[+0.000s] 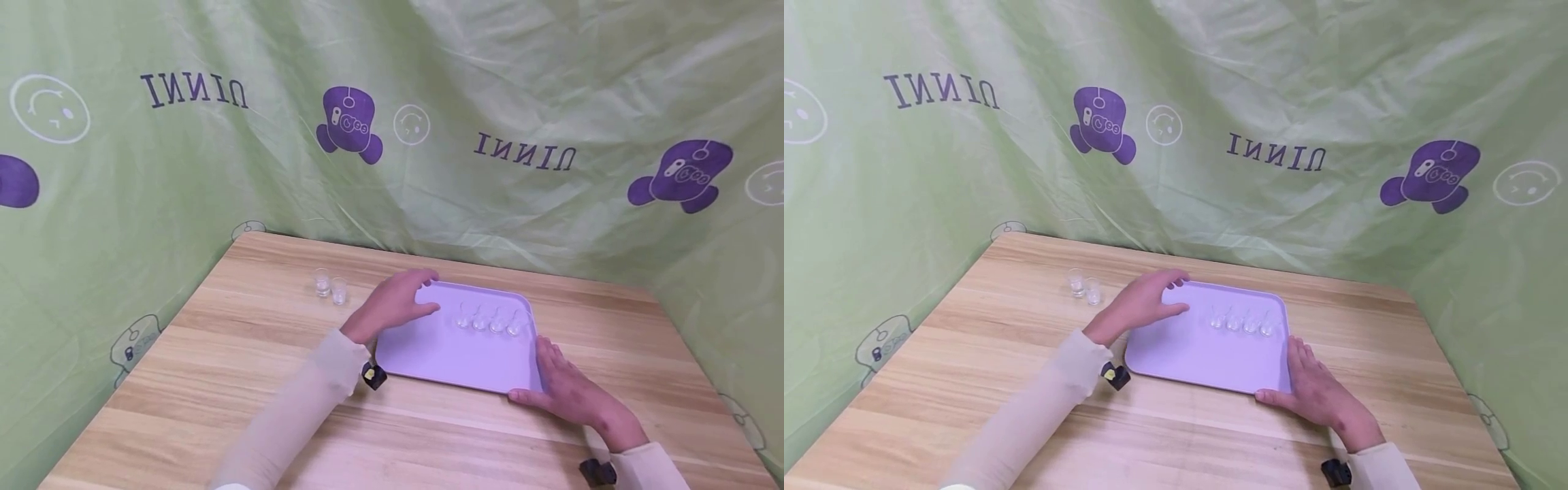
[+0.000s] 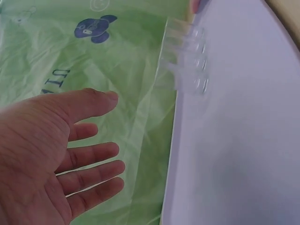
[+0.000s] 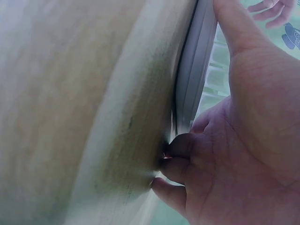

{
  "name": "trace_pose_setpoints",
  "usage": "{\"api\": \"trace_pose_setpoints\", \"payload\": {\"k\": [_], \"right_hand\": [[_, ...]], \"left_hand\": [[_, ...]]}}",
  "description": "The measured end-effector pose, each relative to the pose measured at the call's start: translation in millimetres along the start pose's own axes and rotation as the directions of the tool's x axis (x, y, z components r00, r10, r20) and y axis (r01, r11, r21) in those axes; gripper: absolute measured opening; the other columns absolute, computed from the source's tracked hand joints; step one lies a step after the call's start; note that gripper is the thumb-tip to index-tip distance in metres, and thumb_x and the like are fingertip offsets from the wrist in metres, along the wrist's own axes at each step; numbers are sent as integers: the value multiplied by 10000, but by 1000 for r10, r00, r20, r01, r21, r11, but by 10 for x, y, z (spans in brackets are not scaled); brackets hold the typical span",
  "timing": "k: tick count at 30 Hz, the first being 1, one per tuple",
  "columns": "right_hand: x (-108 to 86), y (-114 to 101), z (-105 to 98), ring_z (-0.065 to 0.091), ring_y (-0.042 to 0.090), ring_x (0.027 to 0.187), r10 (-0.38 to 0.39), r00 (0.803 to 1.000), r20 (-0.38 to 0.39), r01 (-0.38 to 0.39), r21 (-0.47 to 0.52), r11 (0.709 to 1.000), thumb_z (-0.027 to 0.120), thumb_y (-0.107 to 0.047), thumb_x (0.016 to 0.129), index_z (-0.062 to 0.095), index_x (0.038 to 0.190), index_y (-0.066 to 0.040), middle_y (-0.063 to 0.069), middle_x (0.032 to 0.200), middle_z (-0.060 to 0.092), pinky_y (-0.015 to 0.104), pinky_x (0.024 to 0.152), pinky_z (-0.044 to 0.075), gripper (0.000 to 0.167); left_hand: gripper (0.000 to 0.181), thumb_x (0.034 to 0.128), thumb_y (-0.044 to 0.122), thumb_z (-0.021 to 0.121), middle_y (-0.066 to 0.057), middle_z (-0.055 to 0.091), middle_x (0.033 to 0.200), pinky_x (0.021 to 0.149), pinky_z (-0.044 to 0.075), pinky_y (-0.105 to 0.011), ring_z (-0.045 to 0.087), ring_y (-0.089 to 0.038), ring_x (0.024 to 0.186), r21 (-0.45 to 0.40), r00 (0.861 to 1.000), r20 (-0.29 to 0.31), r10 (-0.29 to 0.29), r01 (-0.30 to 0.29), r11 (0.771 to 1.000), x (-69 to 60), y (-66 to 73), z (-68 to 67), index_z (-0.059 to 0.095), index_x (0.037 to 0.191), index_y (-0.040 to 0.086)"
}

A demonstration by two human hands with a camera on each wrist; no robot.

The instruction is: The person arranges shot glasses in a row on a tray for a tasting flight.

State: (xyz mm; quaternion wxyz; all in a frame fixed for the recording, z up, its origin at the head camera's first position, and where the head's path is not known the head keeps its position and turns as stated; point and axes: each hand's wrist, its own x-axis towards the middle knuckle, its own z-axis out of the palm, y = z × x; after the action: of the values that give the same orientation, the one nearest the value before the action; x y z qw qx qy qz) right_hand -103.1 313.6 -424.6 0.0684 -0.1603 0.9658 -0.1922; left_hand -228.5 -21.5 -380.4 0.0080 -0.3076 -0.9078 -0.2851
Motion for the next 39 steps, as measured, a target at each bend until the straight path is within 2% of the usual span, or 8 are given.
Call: {"api": "trace_pose_setpoints", "payload": {"k": [8,15,25,31,39], "right_hand": [[-18,0,5,130,675,1396,32,999,19,-32,17,999,729,-590,894,42,1539,186,478,1545,103,730,1112,186,1221],[-13,6,18,158,683,1380,14,1000,6,-14,-11,1000,749,-548,895,65,1525,207,503,1516,129,734,1098,215,1198],[6,1,22,161,667,1394,23,1000,6,-23,-10,1000,752,-554,892,69,1529,202,495,1525,130,721,1111,214,1201],[5,-5,17,165,668,1393,19,1000,1,-19,-5,1000,757,-555,887,71,1532,196,490,1527,139,720,1112,216,1205],[10,-2,-2,153,669,1395,31,999,12,-31,-3,1000,743,-578,889,52,1539,186,485,1536,121,723,1114,202,1219]], "left_hand": [[467,973,340,738,-39,658,1320,1010,493,-397,612,-217,1211,35,999,-50,-13,15,999,-185,-217,-168,626,1374,130],[418,996,290,708,-74,646,1362,1070,460,-430,584,-265,1279,82,993,-120,3,7,997,-351,-444,-345,642,1352,83],[371,989,195,705,-110,650,1335,1074,450,-449,575,-290,1279,59,972,-233,-30,45,997,-572,-770,-679,649,1322,40],[356,1009,69,592,-120,625,1375,1096,425,-474,549,-311,1309,37,967,-249,-61,73,997,-688,-913,-739,629,1362,44],[418,1020,125,627,-147,558,1440,1130,378,-510,488,-340,1358,-19,956,-247,-157,157,987,-833,-1116,-770,571,1427,52]]}}
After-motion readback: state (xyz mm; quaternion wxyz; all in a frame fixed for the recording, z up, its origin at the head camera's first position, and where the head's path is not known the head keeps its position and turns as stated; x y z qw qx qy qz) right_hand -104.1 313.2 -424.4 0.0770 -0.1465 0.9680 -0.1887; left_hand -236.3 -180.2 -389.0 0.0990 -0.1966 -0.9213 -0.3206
